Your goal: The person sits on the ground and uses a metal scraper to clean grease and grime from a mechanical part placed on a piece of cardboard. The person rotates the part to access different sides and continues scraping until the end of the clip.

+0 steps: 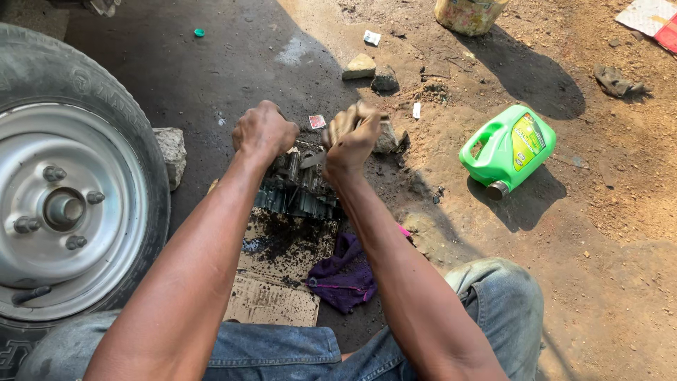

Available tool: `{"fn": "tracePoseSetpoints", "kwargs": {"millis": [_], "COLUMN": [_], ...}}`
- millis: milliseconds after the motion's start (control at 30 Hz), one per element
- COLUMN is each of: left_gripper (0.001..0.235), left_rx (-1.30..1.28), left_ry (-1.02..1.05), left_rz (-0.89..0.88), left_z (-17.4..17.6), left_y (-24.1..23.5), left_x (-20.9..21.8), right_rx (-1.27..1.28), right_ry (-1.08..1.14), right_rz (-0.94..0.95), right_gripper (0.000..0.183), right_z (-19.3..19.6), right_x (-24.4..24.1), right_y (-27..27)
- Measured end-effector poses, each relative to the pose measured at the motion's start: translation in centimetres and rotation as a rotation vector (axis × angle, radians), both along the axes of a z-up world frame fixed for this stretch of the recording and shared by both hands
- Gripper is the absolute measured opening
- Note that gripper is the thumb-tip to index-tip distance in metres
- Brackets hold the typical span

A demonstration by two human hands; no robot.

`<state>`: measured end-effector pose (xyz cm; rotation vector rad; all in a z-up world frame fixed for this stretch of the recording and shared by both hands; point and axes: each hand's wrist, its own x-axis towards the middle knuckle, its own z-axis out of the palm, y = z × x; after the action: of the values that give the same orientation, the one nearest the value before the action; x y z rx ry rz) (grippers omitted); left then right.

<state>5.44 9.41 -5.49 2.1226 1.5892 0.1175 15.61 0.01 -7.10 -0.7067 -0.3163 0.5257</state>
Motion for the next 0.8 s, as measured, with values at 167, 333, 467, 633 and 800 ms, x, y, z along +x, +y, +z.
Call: {"fn": "tracePoseSetpoints", "kwargs": {"millis": [167, 333, 467, 633, 800], "left_gripper": [0.008, 0.011, 0.006, 0.01, 0.014], "left_rx": [0.008, 0.004, 0.009, -0.002, 0.007], "left_ry": [-0.077, -0.068, -0.084, -0.079, -0.099], "left_rz": [-0.005, 0.006, 0.016, -0.015, -0.017], "left_z": [0.0, 0.5, 0.9, 0.0, -0.6], "left_y": [-0.1, -0.8, 0.2, 0.0, 0.8], "left_x": [-0.8, -0.5, -0.5, -0.3, -0.1], "right_rx": [0.079, 0.009, 0.076, -0.016, 0.169], "right_ry": [-0.019, -0.056, 0.02, -0.034, -0.03], "right_rz": [0.07, 0.041, 0.023, 0.0, 0.101], "right_gripper": [0.037, 0.033, 0.036, 0.039, 0.038], "right_z": [2.3, 0.1, 0.7, -0.7, -0.3], "right_x": [2.8, 0.6, 2.6, 0.3, 2.8], "right_y": [-0.6, -0.3, -0.8, -0.7, -1.4]}}
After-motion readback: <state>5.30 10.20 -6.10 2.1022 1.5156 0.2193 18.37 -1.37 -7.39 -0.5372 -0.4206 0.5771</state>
